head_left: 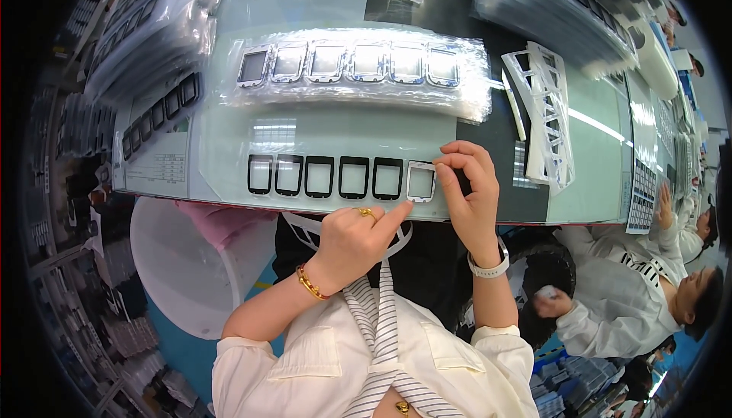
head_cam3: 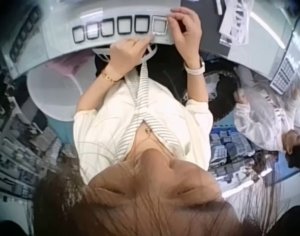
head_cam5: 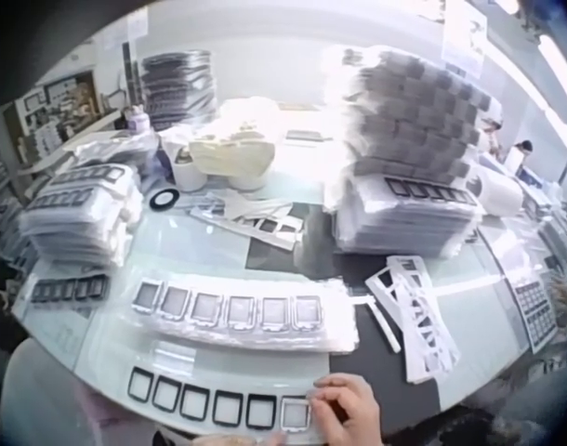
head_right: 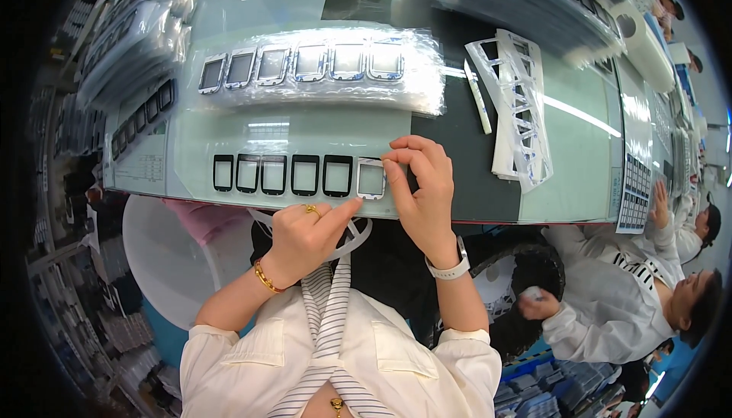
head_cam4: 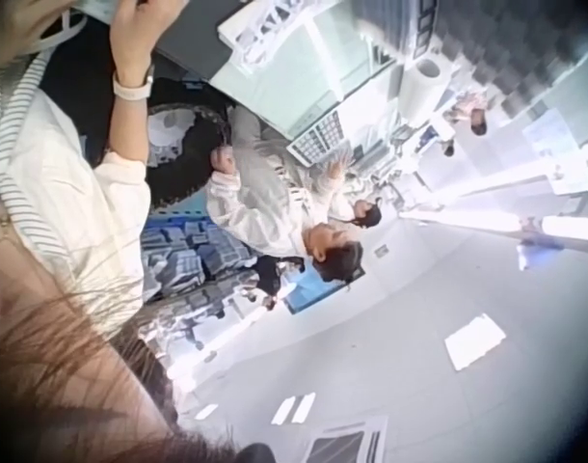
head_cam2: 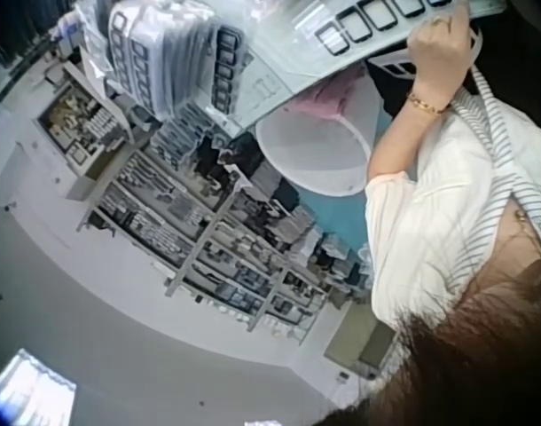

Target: Manually placing small electronic components into white plastic trays on a manufacturing line.

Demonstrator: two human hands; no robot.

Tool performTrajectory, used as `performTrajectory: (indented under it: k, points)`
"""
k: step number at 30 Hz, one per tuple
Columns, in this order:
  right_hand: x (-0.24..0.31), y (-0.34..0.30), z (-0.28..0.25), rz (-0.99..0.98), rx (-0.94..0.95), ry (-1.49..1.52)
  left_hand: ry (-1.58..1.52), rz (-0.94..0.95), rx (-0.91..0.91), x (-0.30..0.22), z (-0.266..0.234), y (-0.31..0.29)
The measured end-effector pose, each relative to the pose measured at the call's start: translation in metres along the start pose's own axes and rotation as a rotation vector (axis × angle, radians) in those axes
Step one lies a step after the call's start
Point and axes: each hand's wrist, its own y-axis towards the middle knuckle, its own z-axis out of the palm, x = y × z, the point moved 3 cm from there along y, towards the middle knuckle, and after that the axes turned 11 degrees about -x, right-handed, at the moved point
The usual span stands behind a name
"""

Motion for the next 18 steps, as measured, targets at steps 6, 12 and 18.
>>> performTrajectory:
  k: [6,12,18]
  points:
    - [0.003,0.002,0.003,-0.033,-0.006,-0.068,0.009,0.018,-0.005,0.001,0.0,0.001]
    - [0.009,0.003,0.005,-0.125,0.007,-0.205,-0.009,0.0,0.012,-0.001,-0.001,0.004]
    - [0.013,-0.006,-0.002,-0.24,-0.01,-0.3,-0.007,-0.006,0.042,-0.001,-0.003,0.004]
